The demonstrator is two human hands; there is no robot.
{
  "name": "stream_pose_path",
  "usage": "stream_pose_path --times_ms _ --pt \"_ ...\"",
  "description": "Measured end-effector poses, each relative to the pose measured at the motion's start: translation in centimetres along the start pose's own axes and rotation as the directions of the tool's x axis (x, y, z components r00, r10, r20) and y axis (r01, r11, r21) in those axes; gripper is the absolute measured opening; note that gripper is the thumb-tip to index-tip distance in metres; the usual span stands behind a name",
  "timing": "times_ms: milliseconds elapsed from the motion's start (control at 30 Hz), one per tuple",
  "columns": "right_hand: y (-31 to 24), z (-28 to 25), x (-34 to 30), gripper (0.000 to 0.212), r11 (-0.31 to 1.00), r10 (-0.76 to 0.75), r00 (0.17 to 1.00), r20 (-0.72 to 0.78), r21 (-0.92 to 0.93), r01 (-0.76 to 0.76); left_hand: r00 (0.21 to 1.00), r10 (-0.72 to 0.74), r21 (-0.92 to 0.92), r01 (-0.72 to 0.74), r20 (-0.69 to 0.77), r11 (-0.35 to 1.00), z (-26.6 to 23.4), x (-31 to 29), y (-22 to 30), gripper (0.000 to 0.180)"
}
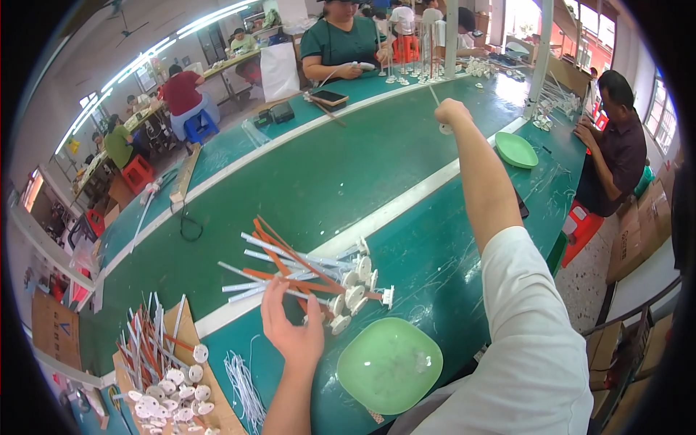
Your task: Assembling LED light strips onto circular plastic bases.
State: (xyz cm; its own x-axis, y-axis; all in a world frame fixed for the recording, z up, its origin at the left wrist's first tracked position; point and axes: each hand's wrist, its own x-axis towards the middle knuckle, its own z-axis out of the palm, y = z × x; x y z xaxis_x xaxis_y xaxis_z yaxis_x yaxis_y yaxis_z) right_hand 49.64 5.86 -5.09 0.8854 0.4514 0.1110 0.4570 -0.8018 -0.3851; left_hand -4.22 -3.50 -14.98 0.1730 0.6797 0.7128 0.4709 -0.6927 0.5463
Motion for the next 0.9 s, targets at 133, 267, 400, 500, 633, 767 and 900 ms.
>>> stream_pose_path --times_ms 133,267,400,500,633,767,900 --pt "-1.0 2.8 -1.1 0.031 0.985 -0.171 0.97 0.173 0.009 0.172 0.989 -0.147 -0.011 0.147 -0.01 0.989 0.9 -0.2 -0.5 0.041" --pt "-4.9 6.1 -11.0 0.028 0.812 -0.578 0.648 0.496 0.431 0.394 0.982 -0.102 0.013 0.101 0.156 0.995 0.8 0.3 0.0 0.048" --pt "-7.9 6.3 -22.4 0.03 0.569 -0.771 0.351 0.531 0.327 0.755 0.98 -0.021 0.018 0.017 0.199 1.0 -0.2 0.2 -0.5 0.052" --pt "-8.1 4.9 -25.6 0.031 0.68 -0.689 0.366 0.625 0.384 0.624 0.969 0.027 -0.008 -0.026 0.244 1.0 0.2 0.2 -0.4 0.057" --pt "-6.3 5.1 -25.6 0.034 0.666 -0.739 0.266 0.619 0.611 0.428 0.928 0.046 0.001 -0.05 0.369 0.999 -0.4 0.1 1.1 0.079" --pt "-3.8 4.0 -26.5 0.052 0.592 -0.806 0.271 0.527 0.691 0.416 0.908 0.049 0.085 -0.093 0.415 0.992 -0.3 -0.3 0.8 0.087" --pt "-0.3 3.9 -25.4 0.077 0.343 -0.933 -0.048 0.356 0.923 0.175 0.944 0.038 0.042 -0.054 0.327 0.998 0.6 0.0 0.9 0.076"
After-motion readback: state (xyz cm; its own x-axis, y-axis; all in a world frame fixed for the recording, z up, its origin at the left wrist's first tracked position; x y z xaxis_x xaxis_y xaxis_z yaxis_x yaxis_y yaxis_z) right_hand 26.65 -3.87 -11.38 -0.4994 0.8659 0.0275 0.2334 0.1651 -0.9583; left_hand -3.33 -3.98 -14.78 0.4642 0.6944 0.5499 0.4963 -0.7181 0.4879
